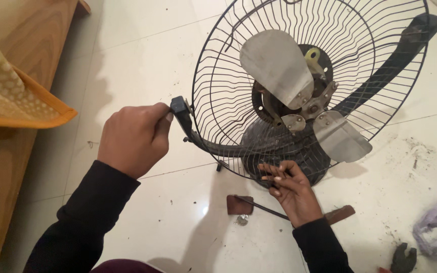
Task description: The person sits on the floor repairing a disassembled table fan. They align the wire safety grill over the blades, thread a long screw through the grill clip, tighten it by hand, and reposition the grill ring around the fan housing.
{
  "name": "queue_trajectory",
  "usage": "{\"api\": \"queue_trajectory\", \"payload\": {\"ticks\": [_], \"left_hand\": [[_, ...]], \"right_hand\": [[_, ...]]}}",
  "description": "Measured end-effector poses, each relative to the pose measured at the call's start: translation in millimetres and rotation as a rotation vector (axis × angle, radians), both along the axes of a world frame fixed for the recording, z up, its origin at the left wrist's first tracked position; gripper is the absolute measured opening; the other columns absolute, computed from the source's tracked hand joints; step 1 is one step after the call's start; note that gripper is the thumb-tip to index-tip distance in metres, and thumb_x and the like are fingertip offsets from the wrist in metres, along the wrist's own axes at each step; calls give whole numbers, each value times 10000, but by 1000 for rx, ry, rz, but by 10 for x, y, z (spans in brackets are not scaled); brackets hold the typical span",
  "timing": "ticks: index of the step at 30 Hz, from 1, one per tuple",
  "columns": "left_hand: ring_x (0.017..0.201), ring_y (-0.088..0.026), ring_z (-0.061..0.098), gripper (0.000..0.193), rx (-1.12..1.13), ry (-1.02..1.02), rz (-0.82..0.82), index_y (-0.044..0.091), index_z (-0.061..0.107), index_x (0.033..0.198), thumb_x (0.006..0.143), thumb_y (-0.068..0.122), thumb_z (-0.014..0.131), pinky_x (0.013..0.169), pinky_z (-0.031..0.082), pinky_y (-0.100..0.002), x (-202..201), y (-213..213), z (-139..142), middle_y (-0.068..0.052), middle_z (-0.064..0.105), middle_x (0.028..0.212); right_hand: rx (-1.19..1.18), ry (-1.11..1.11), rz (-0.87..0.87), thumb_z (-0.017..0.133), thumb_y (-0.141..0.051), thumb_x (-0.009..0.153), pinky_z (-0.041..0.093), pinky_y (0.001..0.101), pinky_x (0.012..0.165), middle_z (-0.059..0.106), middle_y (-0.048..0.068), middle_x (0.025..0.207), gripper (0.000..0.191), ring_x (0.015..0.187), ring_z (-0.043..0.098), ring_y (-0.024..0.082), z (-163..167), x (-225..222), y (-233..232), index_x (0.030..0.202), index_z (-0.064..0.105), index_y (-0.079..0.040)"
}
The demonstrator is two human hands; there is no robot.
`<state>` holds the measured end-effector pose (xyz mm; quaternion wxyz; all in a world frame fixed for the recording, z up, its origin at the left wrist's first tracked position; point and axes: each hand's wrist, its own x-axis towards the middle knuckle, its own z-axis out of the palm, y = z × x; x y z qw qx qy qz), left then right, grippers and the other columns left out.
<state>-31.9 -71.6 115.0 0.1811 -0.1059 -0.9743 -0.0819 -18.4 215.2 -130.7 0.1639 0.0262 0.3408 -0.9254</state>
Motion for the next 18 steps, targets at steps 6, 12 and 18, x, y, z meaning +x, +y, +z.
{"api": "queue_trajectory", "payload": {"ticks": [6, 12, 18], "left_hand": [[596, -412, 604, 176, 20, -24, 25, 45, 687, 878, 969, 169, 602, 574, 464, -517, 2, 14, -31, -190, 613, 600], [503, -368, 594, 170, 122, -179, 116, 44, 653, 862, 965, 162, 586, 538, 475, -477, 40, 62, -40, -175, 587, 554], [519, -322, 555, 227, -112, 235, -144, 56, 581, 777, 953, 179, 656, 483, 410, -436, 91, 14, -87, -90, 567, 638]], "right_hand": [[-14, -12, -3, 493, 73, 893, 475, 270, 665, 650, 251, 1290, 209, 976, 661, 171, 0, 10, -16, 987, 483, -113], [-5, -23, -24, 496, 77, 892, 469, 265, 658, 658, 247, 1259, 219, 955, 657, 175, 7, 4, -12, 981, 471, -121], [-17, -30, -45, 503, 79, 891, 454, 257, 637, 671, 247, 1228, 240, 933, 663, 179, 61, 0, 29, 967, 453, -143]]}}
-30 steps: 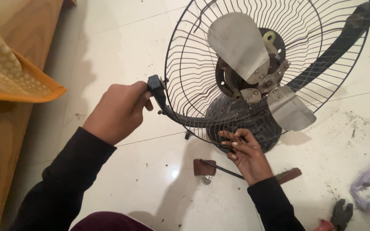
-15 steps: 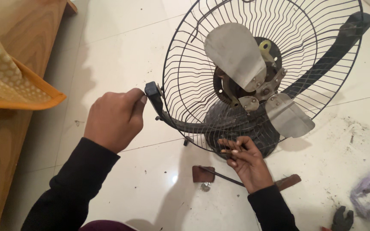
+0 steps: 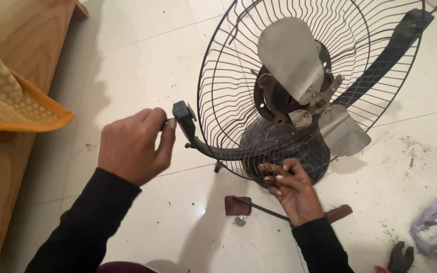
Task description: The person sits on the floor repairing a disassembled table fan. They align the wire safety grill over the blades, thread a long screw through the grill clip, tighten it by hand, and reposition the grill ring around the fan housing.
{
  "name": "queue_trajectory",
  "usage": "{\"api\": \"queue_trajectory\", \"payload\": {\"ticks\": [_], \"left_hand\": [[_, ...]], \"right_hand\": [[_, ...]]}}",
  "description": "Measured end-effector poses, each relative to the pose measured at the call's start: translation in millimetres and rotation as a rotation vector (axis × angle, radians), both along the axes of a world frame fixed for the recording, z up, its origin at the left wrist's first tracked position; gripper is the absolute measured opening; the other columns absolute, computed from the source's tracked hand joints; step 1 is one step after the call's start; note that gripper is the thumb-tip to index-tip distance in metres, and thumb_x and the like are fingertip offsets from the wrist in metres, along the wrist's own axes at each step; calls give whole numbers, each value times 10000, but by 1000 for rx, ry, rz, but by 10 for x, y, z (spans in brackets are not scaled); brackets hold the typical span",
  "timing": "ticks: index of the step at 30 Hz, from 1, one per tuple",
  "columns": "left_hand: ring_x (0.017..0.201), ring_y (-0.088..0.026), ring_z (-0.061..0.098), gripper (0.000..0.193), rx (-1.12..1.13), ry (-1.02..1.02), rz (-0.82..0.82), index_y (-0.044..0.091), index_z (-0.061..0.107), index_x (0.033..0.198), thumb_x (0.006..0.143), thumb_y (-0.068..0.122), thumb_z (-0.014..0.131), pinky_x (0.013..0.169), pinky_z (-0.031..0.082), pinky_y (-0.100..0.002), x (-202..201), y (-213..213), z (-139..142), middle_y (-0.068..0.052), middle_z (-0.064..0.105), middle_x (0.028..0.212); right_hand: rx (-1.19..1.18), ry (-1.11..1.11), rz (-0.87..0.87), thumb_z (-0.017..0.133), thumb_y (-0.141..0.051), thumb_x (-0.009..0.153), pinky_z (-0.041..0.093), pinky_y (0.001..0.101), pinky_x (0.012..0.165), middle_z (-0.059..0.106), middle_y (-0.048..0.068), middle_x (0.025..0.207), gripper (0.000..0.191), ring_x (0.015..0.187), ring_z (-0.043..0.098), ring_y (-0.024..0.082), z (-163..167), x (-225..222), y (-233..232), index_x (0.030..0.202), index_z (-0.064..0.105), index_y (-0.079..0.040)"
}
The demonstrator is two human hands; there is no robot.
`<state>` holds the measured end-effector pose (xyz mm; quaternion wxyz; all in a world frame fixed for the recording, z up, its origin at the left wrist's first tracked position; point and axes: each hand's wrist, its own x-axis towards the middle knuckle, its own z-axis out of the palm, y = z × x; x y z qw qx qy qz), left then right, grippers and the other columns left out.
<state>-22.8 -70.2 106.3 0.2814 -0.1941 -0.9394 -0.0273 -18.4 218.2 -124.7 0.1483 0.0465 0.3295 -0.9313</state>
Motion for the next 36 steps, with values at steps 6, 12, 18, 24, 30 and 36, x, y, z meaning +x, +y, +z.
{"api": "queue_trajectory", "payload": {"ticks": [6, 12, 18, 24, 30, 36], "left_hand": [[456, -264, 510, 333, -60, 4, -40, 58, 561, 747, 915, 303, 712, 439, 368, -402, -28, -128, -35, -58, 519, 593], [415, -242, 489, 443, -106, 29, -1, 75, 590, 726, 923, 435, 758, 409, 343, -396, -30, -124, -54, -35, 493, 531], [431, -227, 500, 419, -105, 53, -34, 85, 624, 750, 920, 441, 765, 418, 349, -378, 5, -135, -52, -26, 503, 543], [371, -183, 472, 419, -108, 1, -26, 79, 651, 747, 912, 447, 766, 373, 330, -357, 8, -147, -80, -8, 512, 504], [365, -183, 455, 427, -124, -11, -17, 82, 649, 727, 915, 447, 765, 374, 322, -362, 21, -144, -80, -13, 495, 482], [355, -186, 445, 456, -134, -5, -9, 91, 619, 687, 909, 458, 771, 373, 306, -369, 59, -102, -70, -5, 467, 460]], "right_hand": [[-6, 3, 14, 509, 68, 891, 435, 250, 619, 658, 238, 1257, 233, 940, 672, 177, 61, -8, -54, 961, 450, -146], [-106, 53, 14, 512, 65, 920, 434, 247, 634, 635, 251, 1291, 232, 947, 662, 156, 108, -9, -148, 981, 447, -150], [-129, 57, 42, 508, 70, 898, 429, 241, 631, 639, 244, 1303, 241, 945, 669, 156, 125, -96, -282, 978, 450, -150], [-121, 70, 41, 504, 69, 902, 428, 248, 638, 635, 207, 1282, 249, 949, 667, 158, 87, -180, -338, 981, 439, -158], [-106, 98, 71, 488, 71, 896, 429, 247, 638, 633, 198, 1255, 239, 927, 656, 149, 57, -286, -327, 969, 434, -150], [-103, 111, 84, 479, 79, 901, 434, 244, 614, 627, 210, 1247, 224, 915, 651, 148, 49, -320, -326, 983, 449, -126]]}}
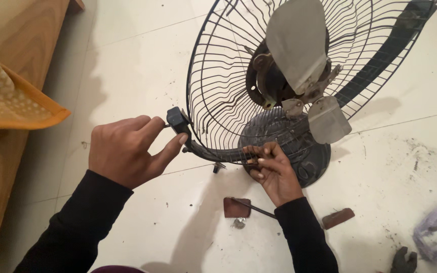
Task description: The person sits on the floor repairing a disassembled table fan. They align the wire safety grill over the blades, thread a long screw through the grill clip, tighten it by hand, and reposition the grill ring around the fan housing.
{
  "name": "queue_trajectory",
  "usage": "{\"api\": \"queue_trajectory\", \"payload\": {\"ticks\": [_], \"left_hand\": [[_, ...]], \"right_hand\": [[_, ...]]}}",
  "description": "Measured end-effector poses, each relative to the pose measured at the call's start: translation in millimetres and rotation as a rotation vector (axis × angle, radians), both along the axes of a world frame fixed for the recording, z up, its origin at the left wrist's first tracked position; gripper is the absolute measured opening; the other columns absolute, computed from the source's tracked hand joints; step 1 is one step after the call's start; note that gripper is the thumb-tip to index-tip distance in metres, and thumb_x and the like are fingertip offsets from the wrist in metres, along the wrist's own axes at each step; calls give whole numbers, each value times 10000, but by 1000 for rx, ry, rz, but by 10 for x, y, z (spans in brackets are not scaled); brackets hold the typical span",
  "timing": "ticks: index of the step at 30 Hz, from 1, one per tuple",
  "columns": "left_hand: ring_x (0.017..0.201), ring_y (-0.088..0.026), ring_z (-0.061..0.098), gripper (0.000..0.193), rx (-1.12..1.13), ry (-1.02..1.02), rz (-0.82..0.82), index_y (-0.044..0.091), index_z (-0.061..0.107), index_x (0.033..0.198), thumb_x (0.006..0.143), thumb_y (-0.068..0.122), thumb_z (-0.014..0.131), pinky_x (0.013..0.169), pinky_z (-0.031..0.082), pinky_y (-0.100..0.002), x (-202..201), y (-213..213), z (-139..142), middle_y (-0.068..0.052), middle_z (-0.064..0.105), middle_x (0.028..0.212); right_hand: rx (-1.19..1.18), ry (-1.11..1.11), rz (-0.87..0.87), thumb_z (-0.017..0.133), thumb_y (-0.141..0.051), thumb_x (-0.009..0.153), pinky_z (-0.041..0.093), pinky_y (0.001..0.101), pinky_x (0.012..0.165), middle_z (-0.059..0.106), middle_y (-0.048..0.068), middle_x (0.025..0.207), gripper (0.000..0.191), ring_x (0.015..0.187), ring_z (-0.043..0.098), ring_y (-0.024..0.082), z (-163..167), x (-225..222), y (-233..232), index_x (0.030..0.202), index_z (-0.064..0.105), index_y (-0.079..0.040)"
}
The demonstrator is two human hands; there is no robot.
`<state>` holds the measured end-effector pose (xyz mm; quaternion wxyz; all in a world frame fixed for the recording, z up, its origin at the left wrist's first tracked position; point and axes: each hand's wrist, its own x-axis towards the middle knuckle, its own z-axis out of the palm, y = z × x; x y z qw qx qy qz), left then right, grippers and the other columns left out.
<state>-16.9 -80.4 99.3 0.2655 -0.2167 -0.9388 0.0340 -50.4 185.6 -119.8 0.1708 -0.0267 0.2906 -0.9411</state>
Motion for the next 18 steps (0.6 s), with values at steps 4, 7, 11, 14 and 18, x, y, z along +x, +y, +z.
{"api": "queue_trajectory", "payload": {"ticks": [4, 7, 11, 14, 18], "left_hand": [[361, -188, 452, 447, -2, 10, 0, 91, 619, 693, 909, 454, 765, 374, 306, -371, 22, 3, 18, -2, 463, 465], [405, -212, 481, 417, 42, 15, -35, 69, 613, 729, 933, 415, 725, 399, 333, -380, 49, 22, 24, -15, 484, 513], [502, -253, 517, 344, 269, -67, -44, 43, 619, 795, 1045, 277, 576, 496, 393, -386, 125, 61, 55, -56, 524, 606], [452, -226, 498, 327, 507, -203, 95, 35, 696, 911, 1087, 227, 497, 499, 396, -371, 122, 87, 91, -82, 493, 546], [446, -143, 525, 382, 721, -408, 266, 43, 742, 904, 1050, 282, 482, 474, 406, -309, -18, 93, 128, -25, 607, 549]], "right_hand": [[-10, 16, 13, 480, 80, 906, 442, 241, 612, 624, 218, 1274, 229, 918, 651, 147, -8, 4, 5, 996, 452, -129], [-12, 18, 19, 485, 71, 904, 441, 232, 617, 621, 224, 1285, 227, 939, 664, 156, -15, 3, 10, 996, 453, -133], [-5, 17, 12, 498, 64, 908, 449, 243, 629, 620, 219, 1288, 222, 946, 662, 158, -20, 5, 12, 997, 458, -135], [-22, 20, 18, 504, 62, 912, 447, 242, 633, 621, 213, 1283, 217, 951, 661, 158, -17, 8, 11, 995, 459, -133], [0, 17, 8, 511, 61, 920, 446, 246, 633, 624, 205, 1269, 214, 954, 657, 154, -6, 12, 12, 984, 453, -135]]}}
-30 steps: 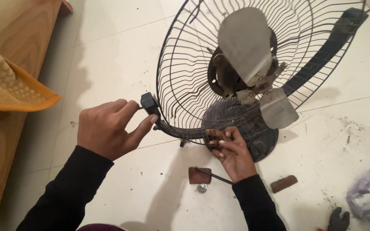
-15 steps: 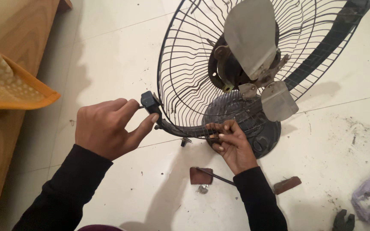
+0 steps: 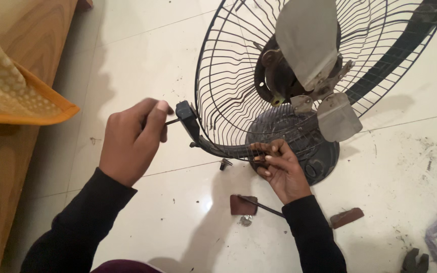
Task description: The person sits on the floor repairing a disassembled table fan. They align the wire safety grill over the blades, thread a long screw through the grill clip, tighten it by hand, and reposition the grill ring around the fan housing.
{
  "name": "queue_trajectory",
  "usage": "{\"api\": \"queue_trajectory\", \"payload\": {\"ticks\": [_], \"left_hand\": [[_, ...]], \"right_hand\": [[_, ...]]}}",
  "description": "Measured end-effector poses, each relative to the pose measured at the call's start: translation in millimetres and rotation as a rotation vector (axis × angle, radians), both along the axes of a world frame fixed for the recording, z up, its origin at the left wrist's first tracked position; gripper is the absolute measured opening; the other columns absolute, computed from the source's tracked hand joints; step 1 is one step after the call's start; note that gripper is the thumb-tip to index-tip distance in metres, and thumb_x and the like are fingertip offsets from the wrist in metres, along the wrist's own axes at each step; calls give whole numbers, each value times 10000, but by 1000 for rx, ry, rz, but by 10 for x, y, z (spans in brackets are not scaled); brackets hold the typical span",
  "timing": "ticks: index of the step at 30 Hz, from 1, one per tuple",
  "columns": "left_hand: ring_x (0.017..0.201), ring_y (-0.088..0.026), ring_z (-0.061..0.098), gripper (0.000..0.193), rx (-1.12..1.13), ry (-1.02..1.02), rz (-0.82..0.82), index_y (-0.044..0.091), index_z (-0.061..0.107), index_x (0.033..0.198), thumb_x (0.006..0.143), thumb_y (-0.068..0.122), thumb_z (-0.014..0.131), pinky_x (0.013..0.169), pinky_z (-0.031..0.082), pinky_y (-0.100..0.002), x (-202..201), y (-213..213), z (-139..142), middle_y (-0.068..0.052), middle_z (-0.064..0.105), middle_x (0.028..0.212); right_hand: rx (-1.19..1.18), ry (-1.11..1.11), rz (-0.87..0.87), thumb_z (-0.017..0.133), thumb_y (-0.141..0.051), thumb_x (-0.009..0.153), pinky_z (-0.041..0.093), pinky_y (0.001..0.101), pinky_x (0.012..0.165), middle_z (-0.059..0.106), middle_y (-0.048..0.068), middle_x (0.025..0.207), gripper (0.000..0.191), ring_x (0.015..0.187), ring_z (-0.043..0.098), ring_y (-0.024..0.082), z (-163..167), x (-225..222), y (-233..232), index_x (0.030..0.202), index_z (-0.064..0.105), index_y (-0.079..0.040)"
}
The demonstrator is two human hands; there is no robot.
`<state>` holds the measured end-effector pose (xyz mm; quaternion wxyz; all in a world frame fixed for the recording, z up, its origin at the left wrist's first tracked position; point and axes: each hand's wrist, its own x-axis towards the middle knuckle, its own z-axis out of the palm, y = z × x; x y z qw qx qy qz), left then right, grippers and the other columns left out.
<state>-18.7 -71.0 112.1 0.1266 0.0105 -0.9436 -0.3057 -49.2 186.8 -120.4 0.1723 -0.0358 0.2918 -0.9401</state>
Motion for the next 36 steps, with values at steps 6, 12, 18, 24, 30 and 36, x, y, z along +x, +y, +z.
{"api": "queue_trajectory", "payload": {"ticks": [6, 12, 18, 24, 30, 36], "left_hand": [[642, -79, 509, 283, 551, -319, 84, 77, 702, 1199, 993, 223, 574, 594, 430, -250, -3, -28, 72, 12, 692, 752], [607, -127, 547, 370, 321, -130, 45, 32, 697, 1058, 1047, 329, 477, 578, 451, -281, 27, 62, 75, -36, 655, 641], [503, -360, 599, 408, -525, 209, -45, 40, 691, 994, 1079, 342, 431, 497, 442, -487, 25, 167, -47, -153, 596, 525], [614, -155, 535, 563, 344, -161, 197, 18, 724, 914, 1052, 499, 466, 567, 446, -316, -110, 140, 65, -39, 593, 672], [858, -205, 510, 566, 265, -445, 124, 63, 741, 1114, 982, 548, 481, 766, 456, -325, -125, 89, 149, -72, 638, 952], [1157, -185, 584, 484, 359, -568, 12, 248, 625, 1449, 999, 398, 528, 911, 508, -435, -180, 26, 232, -39, 705, 1206]], "right_hand": [[14, 4, 0, 497, 59, 922, 446, 242, 622, 626, 209, 1265, 207, 943, 648, 142, 3, -1, 3, 979, 448, -134], [-4, 7, 11, 487, 64, 910, 445, 238, 627, 618, 207, 1266, 215, 944, 650, 141, -3, -6, -1, 984, 446, -134], [1, 19, 4, 496, 55, 921, 427, 236, 627, 622, 208, 1272, 210, 946, 649, 137, 0, 15, -11, 985, 439, -137], [17, 14, 14, 498, 52, 915, 427, 234, 630, 625, 187, 1267, 213, 953, 656, 138, 14, 18, -17, 982, 428, -138], [15, 16, 7, 490, 51, 922, 428, 234, 613, 626, 197, 1260, 210, 943, 653, 135, 29, 18, -24, 986, 427, -139], [25, 3, 6, 483, 57, 907, 428, 226, 606, 631, 209, 1254, 214, 935, 652, 136, 21, 12, -21, 985, 430, -135]]}}
